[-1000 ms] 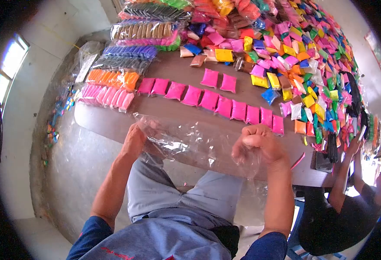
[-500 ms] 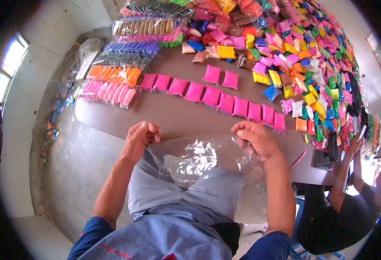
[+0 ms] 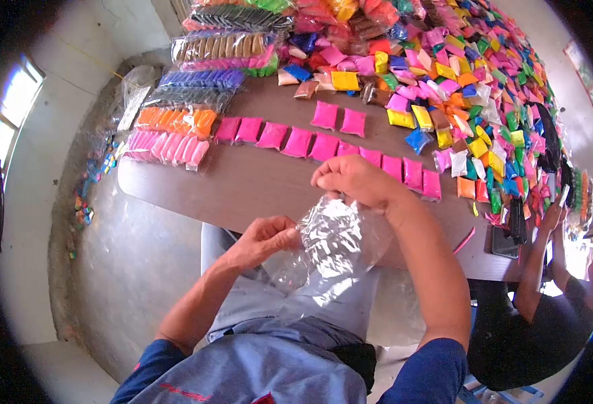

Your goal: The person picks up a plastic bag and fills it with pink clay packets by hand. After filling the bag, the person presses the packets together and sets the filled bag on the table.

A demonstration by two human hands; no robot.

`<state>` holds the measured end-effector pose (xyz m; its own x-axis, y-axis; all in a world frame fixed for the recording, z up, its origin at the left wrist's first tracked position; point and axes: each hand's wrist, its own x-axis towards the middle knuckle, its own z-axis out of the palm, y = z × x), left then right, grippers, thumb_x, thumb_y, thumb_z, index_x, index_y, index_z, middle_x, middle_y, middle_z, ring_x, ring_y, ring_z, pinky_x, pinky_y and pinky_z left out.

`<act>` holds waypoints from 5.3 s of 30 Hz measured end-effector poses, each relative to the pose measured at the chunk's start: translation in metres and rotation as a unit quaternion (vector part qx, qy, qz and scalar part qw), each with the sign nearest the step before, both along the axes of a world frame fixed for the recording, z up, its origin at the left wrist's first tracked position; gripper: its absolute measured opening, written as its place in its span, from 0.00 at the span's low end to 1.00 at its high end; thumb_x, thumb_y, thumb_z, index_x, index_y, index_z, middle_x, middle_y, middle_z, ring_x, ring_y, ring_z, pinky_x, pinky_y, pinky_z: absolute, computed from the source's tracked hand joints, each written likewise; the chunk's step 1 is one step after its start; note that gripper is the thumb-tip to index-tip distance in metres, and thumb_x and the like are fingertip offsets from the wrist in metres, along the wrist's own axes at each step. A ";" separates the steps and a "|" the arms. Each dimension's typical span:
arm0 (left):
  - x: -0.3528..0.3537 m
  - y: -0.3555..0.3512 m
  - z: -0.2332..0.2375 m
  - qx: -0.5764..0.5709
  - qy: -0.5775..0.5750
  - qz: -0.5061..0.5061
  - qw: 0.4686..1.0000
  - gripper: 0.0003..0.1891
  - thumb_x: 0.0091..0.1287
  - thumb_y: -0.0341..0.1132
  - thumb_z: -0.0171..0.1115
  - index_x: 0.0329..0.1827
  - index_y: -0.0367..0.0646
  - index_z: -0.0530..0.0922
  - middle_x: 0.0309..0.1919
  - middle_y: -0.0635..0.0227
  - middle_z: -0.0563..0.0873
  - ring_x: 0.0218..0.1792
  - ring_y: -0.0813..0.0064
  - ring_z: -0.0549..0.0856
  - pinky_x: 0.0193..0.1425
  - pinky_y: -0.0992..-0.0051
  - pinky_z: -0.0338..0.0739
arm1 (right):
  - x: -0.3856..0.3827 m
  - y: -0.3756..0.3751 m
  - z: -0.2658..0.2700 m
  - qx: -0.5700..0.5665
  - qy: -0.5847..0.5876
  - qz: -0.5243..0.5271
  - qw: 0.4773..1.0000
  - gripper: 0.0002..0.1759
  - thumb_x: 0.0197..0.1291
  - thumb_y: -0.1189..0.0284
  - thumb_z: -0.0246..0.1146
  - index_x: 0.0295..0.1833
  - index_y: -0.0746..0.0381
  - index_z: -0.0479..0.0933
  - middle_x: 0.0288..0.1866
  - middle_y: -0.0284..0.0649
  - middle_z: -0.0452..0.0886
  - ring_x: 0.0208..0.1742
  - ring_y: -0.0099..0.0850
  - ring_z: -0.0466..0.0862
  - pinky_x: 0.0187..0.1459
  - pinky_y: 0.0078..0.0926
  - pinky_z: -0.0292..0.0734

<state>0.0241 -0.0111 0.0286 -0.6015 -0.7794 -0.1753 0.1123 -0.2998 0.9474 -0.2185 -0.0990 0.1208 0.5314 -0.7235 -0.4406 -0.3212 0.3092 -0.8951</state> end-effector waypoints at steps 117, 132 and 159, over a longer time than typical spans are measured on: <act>0.035 -0.007 -0.008 -0.126 -0.092 0.306 0.939 0.14 0.76 0.39 0.63 0.45 0.35 0.84 0.35 0.76 0.83 0.39 0.84 0.78 0.44 0.80 0.73 | 0.091 0.102 -0.041 -0.394 0.308 0.112 0.859 0.28 0.55 0.63 0.71 0.59 0.64 0.76 0.57 0.47 0.80 0.58 0.48 0.79 0.61 0.47 0.74; 0.032 -0.011 -0.011 -0.140 -0.146 0.272 0.941 0.16 0.76 0.43 0.63 0.39 0.37 0.84 0.31 0.79 0.81 0.35 0.85 0.76 0.40 0.80 0.70 | -0.003 0.148 0.000 -0.324 0.474 0.066 0.816 0.21 0.65 0.63 0.66 0.56 0.65 0.77 0.54 0.53 0.80 0.57 0.53 0.80 0.58 0.52 0.76; 0.025 -0.009 -0.003 -0.165 -0.143 0.215 0.952 0.15 0.76 0.41 0.63 0.45 0.33 0.83 0.38 0.69 0.84 0.42 0.77 0.80 0.49 0.75 0.75 | 0.032 0.157 0.042 -0.344 -0.018 0.101 0.933 0.24 0.70 0.67 0.62 0.65 0.69 0.74 0.67 0.55 0.77 0.63 0.51 0.80 0.63 0.43 0.77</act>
